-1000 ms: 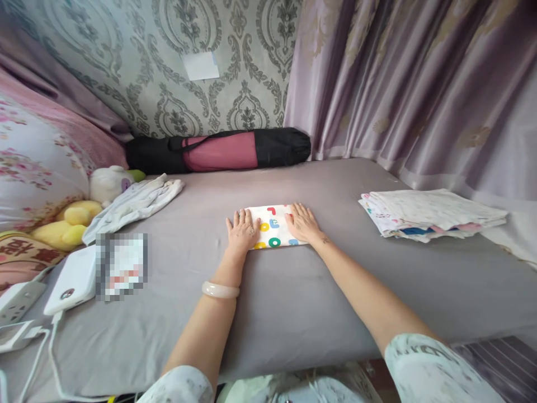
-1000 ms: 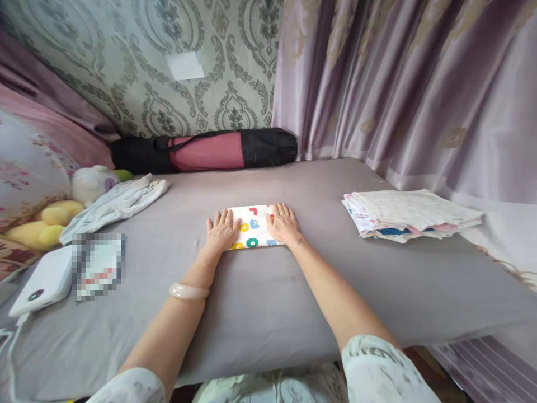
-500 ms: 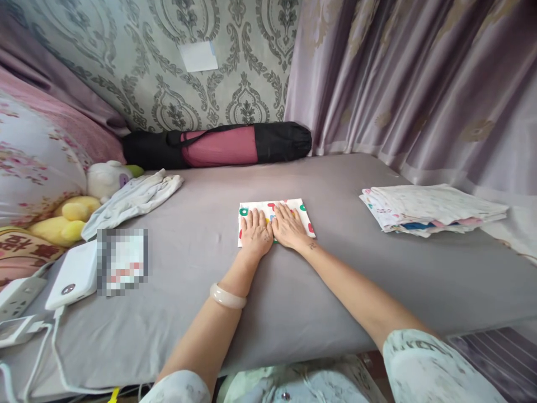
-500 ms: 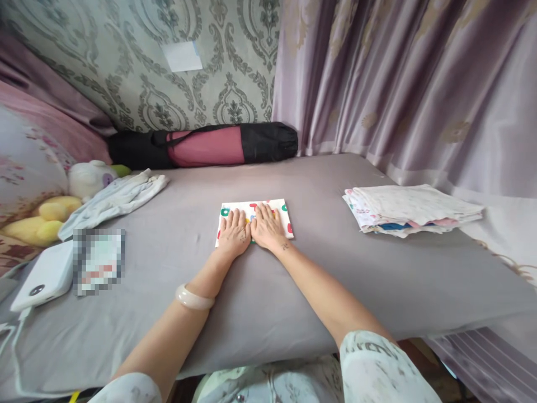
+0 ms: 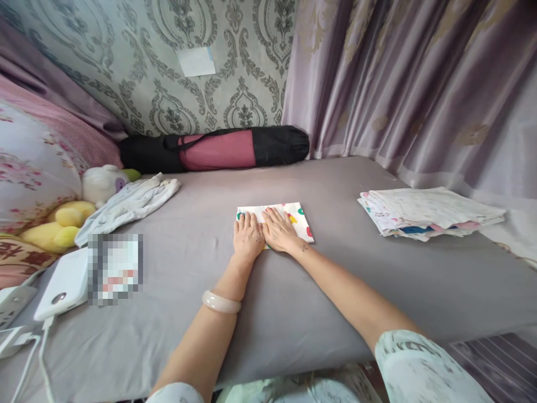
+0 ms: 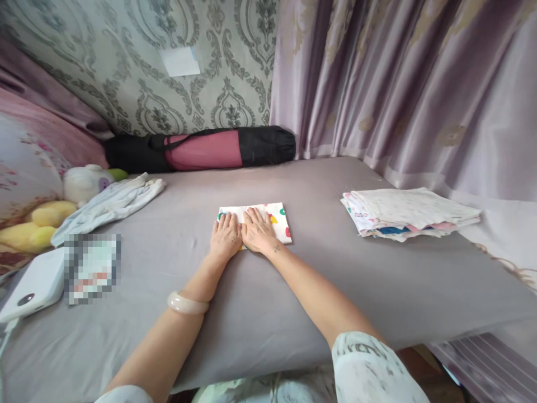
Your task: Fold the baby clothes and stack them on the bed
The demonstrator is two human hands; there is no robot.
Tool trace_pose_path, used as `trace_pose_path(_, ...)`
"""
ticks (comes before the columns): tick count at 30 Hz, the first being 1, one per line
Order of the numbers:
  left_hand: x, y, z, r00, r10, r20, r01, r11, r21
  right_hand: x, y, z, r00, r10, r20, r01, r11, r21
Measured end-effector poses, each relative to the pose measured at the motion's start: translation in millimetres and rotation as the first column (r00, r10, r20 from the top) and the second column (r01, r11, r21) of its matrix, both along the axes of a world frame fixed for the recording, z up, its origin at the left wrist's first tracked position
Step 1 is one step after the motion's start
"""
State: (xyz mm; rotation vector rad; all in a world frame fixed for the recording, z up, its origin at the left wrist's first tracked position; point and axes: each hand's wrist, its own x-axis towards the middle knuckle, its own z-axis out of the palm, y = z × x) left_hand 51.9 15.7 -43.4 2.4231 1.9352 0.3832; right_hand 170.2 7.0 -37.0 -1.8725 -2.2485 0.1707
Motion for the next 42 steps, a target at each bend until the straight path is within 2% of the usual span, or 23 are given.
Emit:
trace_pose_path(4, 0.6, 0.6, -0.7, 1.000, 0.012, 0.000, -0.012, 1.000, -0.025, 1.2, 1.8, -1.7, 1.000, 0.000, 0.011, 0.000, 1.000, -0.016)
trace_pose_path(11, -1.1, 3.5, 8.4, 0.994, 0.073, 0.087, -0.078, 0.996, 0.053, -4.2, 15.7, 14.2, 0.998, 0.040, 0.044, -0.043, 0.997, 0.060)
trace_pose_path(14, -2.7, 5.5, 8.7, 0.992, 0.084, 0.096, -0.088, 0.995, 0.042, -6.8, 24.5, 8.8, 0.994, 0.097, 0.045, -0.097, 0.995, 0.005)
trace_pose_path(18, -3.6, 6.6, 6.9, 0.994, 0.075, 0.084, -0.078, 0.997, 0.029, -7.6, 28.1, 1.4, 0.996, 0.091, 0.019, -0.091, 0.996, -0.025)
trace_pose_path(22, -4.9, 6.6, 4.7, 0.993, 0.075, 0.095, -0.079, 0.996, 0.038, -1.7, 25.6, 7.5, 0.994, 0.106, -0.036, -0.107, 0.993, -0.048)
trace_pose_path(27, -7.1, 8.3, 1.7, 0.993, 0.079, 0.091, -0.085, 0.994, 0.062, 13.7, 21.9, 10.3, 0.999, -0.024, -0.027, 0.023, 0.999, -0.040)
trace_pose_path(32, -7.8, 9.2, 3.3, 0.989, 0.088, 0.117, -0.095, 0.994, 0.050, 17.3, 21.6, -0.2, 0.999, -0.048, -0.011, 0.047, 0.995, -0.083)
trace_pose_path(37, -8.6, 6.7, 6.3, 0.985, 0.102, 0.137, -0.107, 0.994, 0.029, 22.3, 20.1, 6.4, 0.998, -0.047, -0.029, 0.044, 0.993, -0.108)
trace_pose_path(42, -8.7, 6.9, 7.5, 0.983, 0.106, 0.152, -0.108, 0.994, 0.004, 37.3, 14.5, 7.0, 0.985, -0.165, 0.045, 0.168, 0.983, -0.071)
